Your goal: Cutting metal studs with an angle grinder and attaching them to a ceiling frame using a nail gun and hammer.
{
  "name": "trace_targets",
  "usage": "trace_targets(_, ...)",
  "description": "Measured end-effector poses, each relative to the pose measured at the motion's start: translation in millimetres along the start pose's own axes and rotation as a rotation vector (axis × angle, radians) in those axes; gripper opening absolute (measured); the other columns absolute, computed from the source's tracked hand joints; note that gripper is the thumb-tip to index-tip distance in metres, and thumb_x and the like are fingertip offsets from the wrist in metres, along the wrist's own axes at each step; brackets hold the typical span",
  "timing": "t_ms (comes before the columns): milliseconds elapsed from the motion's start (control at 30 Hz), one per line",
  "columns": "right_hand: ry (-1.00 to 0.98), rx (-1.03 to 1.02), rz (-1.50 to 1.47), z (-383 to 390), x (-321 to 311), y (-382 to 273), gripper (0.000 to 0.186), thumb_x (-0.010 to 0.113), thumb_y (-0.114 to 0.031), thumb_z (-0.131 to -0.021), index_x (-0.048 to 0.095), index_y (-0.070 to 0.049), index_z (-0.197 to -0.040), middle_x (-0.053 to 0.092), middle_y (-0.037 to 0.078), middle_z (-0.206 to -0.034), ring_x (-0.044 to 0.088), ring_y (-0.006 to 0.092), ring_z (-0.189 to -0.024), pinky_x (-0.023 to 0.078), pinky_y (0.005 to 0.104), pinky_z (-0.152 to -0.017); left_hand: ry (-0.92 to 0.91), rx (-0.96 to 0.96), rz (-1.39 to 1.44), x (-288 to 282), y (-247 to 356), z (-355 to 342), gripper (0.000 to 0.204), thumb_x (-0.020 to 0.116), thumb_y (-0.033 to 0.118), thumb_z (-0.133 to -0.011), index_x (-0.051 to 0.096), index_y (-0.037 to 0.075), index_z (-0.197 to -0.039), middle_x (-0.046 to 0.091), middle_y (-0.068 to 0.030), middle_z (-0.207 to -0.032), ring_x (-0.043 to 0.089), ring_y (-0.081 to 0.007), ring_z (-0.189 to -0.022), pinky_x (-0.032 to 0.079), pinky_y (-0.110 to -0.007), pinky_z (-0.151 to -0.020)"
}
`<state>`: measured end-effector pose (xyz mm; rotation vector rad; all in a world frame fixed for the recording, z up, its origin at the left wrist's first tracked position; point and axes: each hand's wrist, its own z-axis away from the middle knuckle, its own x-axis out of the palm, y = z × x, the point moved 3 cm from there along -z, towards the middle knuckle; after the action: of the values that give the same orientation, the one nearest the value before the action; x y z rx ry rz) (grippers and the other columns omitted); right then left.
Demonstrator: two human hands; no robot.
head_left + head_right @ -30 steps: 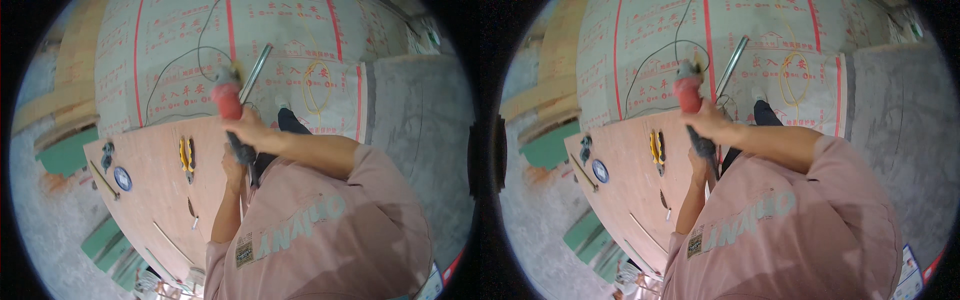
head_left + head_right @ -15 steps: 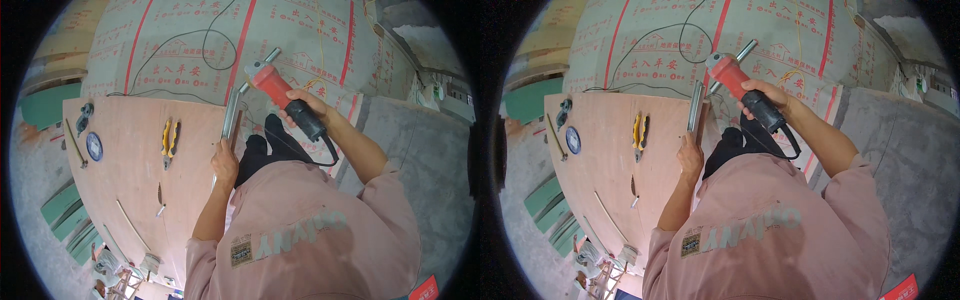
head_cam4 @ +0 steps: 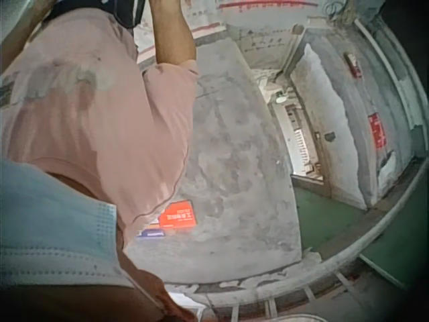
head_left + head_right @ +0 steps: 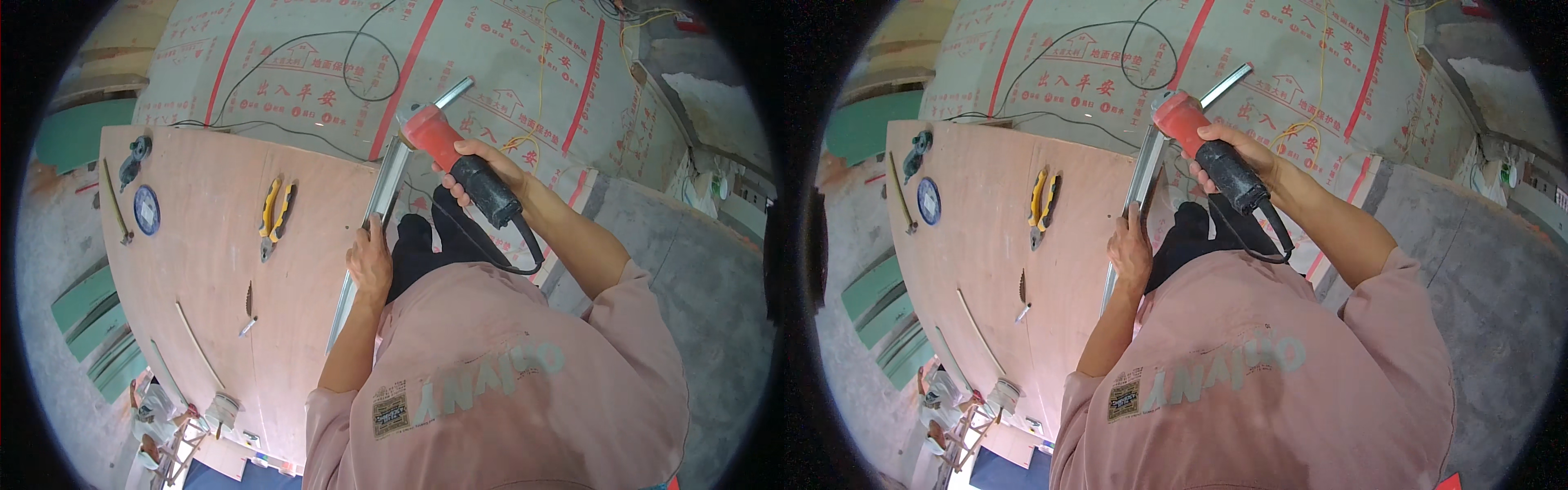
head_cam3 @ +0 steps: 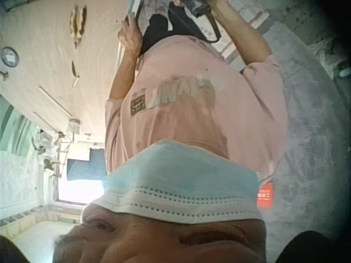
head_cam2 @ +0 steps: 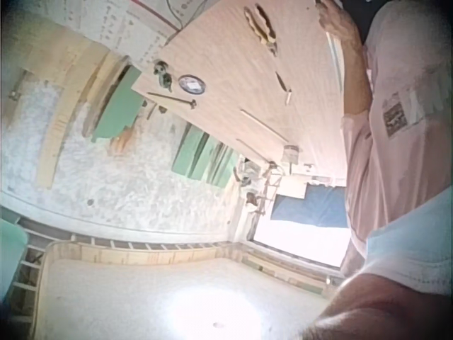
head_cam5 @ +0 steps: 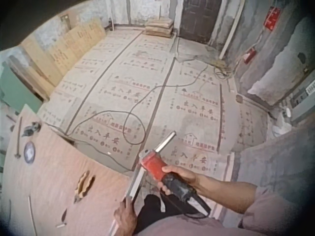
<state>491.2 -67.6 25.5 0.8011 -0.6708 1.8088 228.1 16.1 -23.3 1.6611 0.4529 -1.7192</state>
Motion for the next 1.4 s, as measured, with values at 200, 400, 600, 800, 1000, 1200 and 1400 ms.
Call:
trace_targets(200, 0.023, 0.002, -0.03, 0, 2, -2, 0.053, 0.062, -0.04, -0.095, 0.051, 0.005, -0.12, 0.062, 0.011, -0.086, 0.063, 0.0165, -0.067, 0.057, 0.0293, -0.058, 0.009, -0.016, 0.022, 0, 3, 1, 0.043, 0.067, 0.02, -0.093, 0.055, 0.015, -0.134, 0.06, -0.0097, -0.089, 0.067, -0.0267, -0.071, 0.052, -0.044, -0.063)
trace_targets(400, 0.046, -0.021, 0.082, 0, 6, -4, 0.053, 0.062, -0.04, -0.095, 0.051, 0.006, -0.119, 0.061, 0.011, -0.085, 0.062, 0.0172, -0.064, 0.056, 0.03, -0.057, 0.005, -0.01, 0.025, 0, 3, 0, 0.045, 0.068, 0.019, -0.092, 0.055, 0.017, -0.134, 0.059, -0.0097, -0.088, 0.066, -0.0268, -0.071, 0.051, -0.043, -0.062)
trace_targets(600, 0.168, -0.002, 0.178, 16, 1, 0, 0.053, 0.064, -0.04, -0.093, 0.053, 0.006, -0.118, 0.064, 0.014, -0.087, 0.066, 0.0192, -0.063, 0.058, 0.0302, -0.055, 0.003, -0.005, 0.039, 0, -1, 0, 0.047, 0.069, 0.019, -0.091, 0.054, 0.016, -0.136, 0.058, -0.01, -0.087, 0.066, -0.0267, -0.07, 0.051, -0.043, -0.061)
trace_targets(800, 0.146, 0.0, 0.13, 13, -1, 2, 0.054, 0.064, -0.041, -0.093, 0.054, 0.006, -0.117, 0.064, 0.014, -0.086, 0.066, 0.0195, -0.062, 0.059, 0.0305, -0.056, 0.015, 0.005, 0.062, 0, -1, 2, 0.049, 0.069, 0.018, -0.09, 0.054, 0.016, -0.136, 0.058, -0.0094, -0.087, 0.066, -0.0265, -0.07, 0.05, -0.042, -0.06)
trace_targets(1000, 0.135, -0.004, 0.161, 4, 9, -3, 0.055, 0.064, -0.042, -0.094, 0.053, 0.006, -0.119, 0.063, 0.012, -0.085, 0.066, 0.0183, -0.063, 0.059, 0.0306, -0.057, 0.036, 0.008, 0.041, 2, 0, 2, 0.048, 0.069, 0.018, -0.09, 0.055, 0.017, -0.136, 0.058, -0.0089, -0.086, 0.065, -0.026, -0.069, 0.049, -0.043, -0.059)
trace_targets(1200, 0.124, 0.026, 0.118, 6, 11, -1, 0.055, 0.063, -0.043, -0.094, 0.054, 0.005, -0.12, 0.063, 0.011, -0.085, 0.063, 0.0155, -0.064, 0.055, 0.0289, -0.057, 0.091, -0.014, 0.075, 8, -2, 3, 0.042, 0.065, 0.021, -0.093, 0.057, 0.017, -0.134, 0.058, -0.0094, -0.083, 0.064, -0.0259, -0.067, 0.048, -0.043, -0.058)
trace_targets(1400, 0.173, 0.022, 0.161, 19, 9, -10, 0.056, 0.064, -0.043, -0.094, 0.053, 0.004, -0.123, 0.063, 0.011, -0.086, 0.063, 0.0159, -0.066, 0.056, 0.03, -0.058, 0.026, -0.006, 0.056, 4, -2, 3, 0.041, 0.064, 0.02, -0.094, 0.057, 0.017, -0.134, 0.059, -0.0101, -0.084, 0.064, -0.027, -0.065, 0.047, -0.043, -0.057)
